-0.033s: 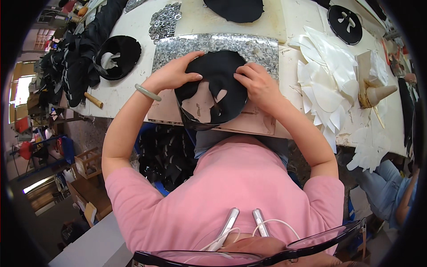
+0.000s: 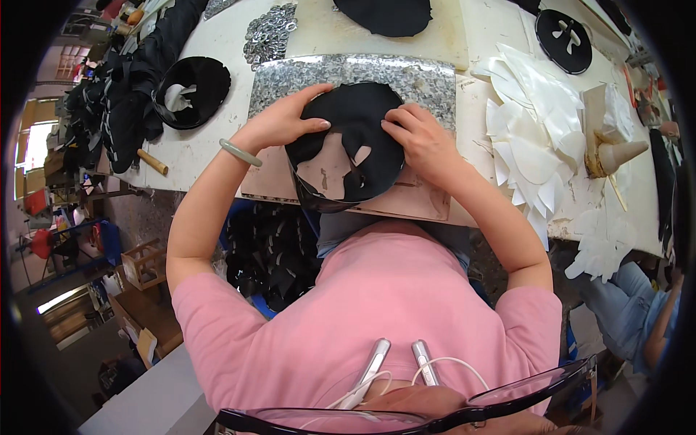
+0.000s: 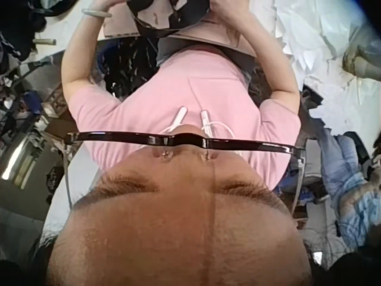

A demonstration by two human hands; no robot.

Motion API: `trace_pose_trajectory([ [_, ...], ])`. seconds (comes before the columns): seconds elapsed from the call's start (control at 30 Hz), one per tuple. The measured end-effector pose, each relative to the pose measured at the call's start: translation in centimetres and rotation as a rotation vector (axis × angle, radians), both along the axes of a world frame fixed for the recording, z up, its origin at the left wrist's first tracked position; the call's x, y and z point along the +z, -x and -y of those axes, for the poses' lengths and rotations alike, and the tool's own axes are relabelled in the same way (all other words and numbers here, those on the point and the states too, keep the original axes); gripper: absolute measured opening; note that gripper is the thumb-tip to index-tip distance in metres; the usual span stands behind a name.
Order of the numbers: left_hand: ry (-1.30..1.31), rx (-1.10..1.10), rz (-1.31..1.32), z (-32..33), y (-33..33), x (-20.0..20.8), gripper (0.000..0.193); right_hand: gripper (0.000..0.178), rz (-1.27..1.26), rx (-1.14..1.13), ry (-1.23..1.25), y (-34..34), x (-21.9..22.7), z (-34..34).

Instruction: The person assembles shoe upper components by inserting white stiffener pads into the upper pieces and pressing black fabric lining pieces into the interior by hand.

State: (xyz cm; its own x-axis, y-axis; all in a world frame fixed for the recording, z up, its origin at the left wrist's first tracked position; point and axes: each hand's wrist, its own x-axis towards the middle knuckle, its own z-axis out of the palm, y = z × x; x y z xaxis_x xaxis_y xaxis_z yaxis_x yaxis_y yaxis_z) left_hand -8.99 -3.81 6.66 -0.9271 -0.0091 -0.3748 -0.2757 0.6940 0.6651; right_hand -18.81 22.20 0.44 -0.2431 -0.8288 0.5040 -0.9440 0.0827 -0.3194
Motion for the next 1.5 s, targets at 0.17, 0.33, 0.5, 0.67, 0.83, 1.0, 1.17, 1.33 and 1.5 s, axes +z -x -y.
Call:
trace_pose_trajectory([
  [0.17,-0.099,0.043,-0.104,0.7,-0.7,-1.3,0.058,0.042,0.053,0.123,-0.164,-0.2,0.7,0.9],
  [0.33,-0.266,0.240,0.127,0.7,-0.8,-1.0,0.055,0.038,0.173,0.228,-0.249,-0.1,1.3,2.3],
  [0.5,0.266,0.103,-0.100,-0.4,-2.1,-1.5,0.050,0.047,0.153,0.359,-0.318,0.4,1.2,3.4],
  [0.67,0.368,0.131,-0.039,-0.6,-2.5,-0.5,0.051,0.057,0.094,0.448,-0.386,1.5,0.2,6.2],
  [0.83,0.377,0.153,-0.169,0.2,-4.6,-3.0,0.047,0.062,-0.082,0.367,-0.420,2.0,-0.2,6.9],
  [1.0,0.586,-0.210,-0.614,1.4,-4.8,-4.2,0.042,0.065,-0.154,0.061,-0.415,3.3,-0.7,6.6],
  [1.17,0.687,-0.313,-0.534,2.2,-4.0,-4.4,0.039,0.056,-0.084,0.151,-0.409,3.2,-0.5,4.6],
  [1.33,0.627,-0.308,-0.477,1.9,-2.6,-3.3,0.041,0.059,0.093,0.461,-0.408,1.7,1.6,2.9],
  [1.5,0.494,-0.450,-0.544,1.1,-1.1,-1.5,0.036,0.052,0.234,0.548,-0.392,0.6,1.9,3.0],
])
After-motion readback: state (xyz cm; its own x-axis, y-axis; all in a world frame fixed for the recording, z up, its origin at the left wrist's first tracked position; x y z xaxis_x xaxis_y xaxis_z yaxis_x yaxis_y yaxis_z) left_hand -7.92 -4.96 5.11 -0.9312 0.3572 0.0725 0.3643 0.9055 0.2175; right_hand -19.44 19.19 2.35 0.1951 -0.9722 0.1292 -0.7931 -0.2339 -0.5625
